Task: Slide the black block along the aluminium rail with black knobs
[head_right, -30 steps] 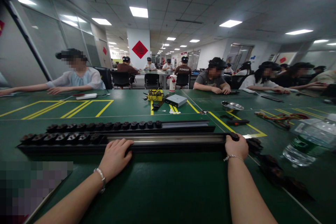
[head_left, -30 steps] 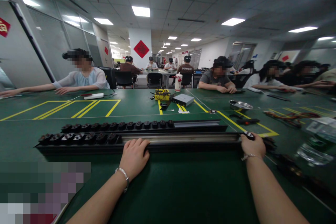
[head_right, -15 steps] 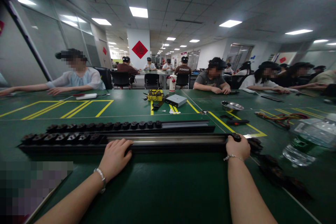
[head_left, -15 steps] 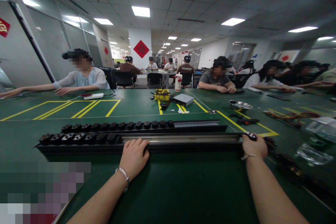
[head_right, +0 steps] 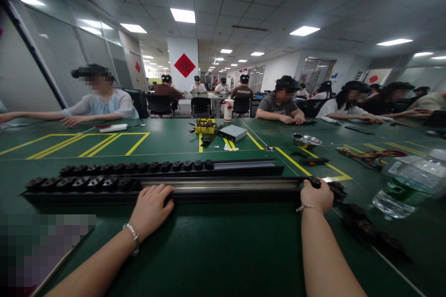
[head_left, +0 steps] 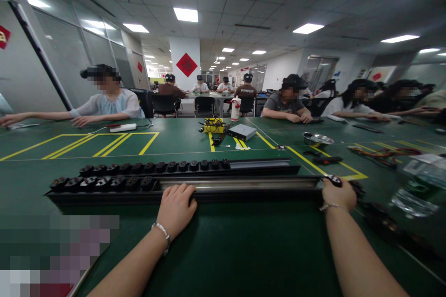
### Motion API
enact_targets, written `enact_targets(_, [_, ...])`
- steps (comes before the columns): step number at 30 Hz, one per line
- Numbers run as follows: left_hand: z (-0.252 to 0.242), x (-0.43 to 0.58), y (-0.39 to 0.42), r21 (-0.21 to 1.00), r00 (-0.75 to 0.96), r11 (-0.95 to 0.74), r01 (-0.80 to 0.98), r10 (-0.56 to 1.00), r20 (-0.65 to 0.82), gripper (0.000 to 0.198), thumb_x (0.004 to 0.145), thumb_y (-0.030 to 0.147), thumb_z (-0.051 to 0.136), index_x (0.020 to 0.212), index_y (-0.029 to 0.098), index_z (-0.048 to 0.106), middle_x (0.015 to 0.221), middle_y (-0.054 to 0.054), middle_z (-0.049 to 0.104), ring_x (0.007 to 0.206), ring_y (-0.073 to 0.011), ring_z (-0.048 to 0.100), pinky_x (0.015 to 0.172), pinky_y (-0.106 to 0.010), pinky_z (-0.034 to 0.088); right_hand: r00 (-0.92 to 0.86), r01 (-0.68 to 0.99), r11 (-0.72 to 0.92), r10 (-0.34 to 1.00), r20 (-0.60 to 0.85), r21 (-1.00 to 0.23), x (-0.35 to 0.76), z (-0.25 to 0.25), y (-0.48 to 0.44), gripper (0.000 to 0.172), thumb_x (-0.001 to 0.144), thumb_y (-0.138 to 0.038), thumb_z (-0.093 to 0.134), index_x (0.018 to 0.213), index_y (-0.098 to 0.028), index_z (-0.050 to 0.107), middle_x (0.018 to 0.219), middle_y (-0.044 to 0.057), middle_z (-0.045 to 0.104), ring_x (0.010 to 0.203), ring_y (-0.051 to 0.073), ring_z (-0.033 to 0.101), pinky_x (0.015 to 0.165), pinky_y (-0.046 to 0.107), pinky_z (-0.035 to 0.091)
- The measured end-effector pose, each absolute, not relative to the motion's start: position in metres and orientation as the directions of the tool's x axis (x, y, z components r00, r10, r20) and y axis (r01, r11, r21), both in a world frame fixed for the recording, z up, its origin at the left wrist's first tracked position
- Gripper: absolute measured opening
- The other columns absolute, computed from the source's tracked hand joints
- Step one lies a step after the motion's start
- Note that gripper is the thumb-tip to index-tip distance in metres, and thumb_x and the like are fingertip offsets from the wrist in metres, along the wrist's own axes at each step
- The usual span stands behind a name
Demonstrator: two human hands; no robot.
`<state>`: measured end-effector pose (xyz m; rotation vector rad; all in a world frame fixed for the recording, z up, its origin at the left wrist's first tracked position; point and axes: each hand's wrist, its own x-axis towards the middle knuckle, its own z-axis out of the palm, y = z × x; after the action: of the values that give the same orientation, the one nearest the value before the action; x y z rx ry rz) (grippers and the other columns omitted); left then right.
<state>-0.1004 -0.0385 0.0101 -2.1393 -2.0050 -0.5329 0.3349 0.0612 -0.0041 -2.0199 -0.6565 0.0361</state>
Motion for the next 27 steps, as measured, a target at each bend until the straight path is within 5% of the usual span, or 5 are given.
enact_targets(27, [0.0116,-0.0991,-0.0392,0.141,0.012,-0.072,0.987,0.923,0.385,0.023,0.081,0.036,0.042,0.089,0.023,0.058,0.089,-0.002,0.062,0.088,-0.0198,0.053,0.085,-0.038,0.034,0.9,0.374,-0.414,0.378,0.217,-0.83,0.3398,-0.0047,0.0606,0.049,0.064,-0.039,0.063,0.11,-0.023,0.062,0.111,0.011,0.062,0.1,0.029,0.057,0.087,0.036,0.042])
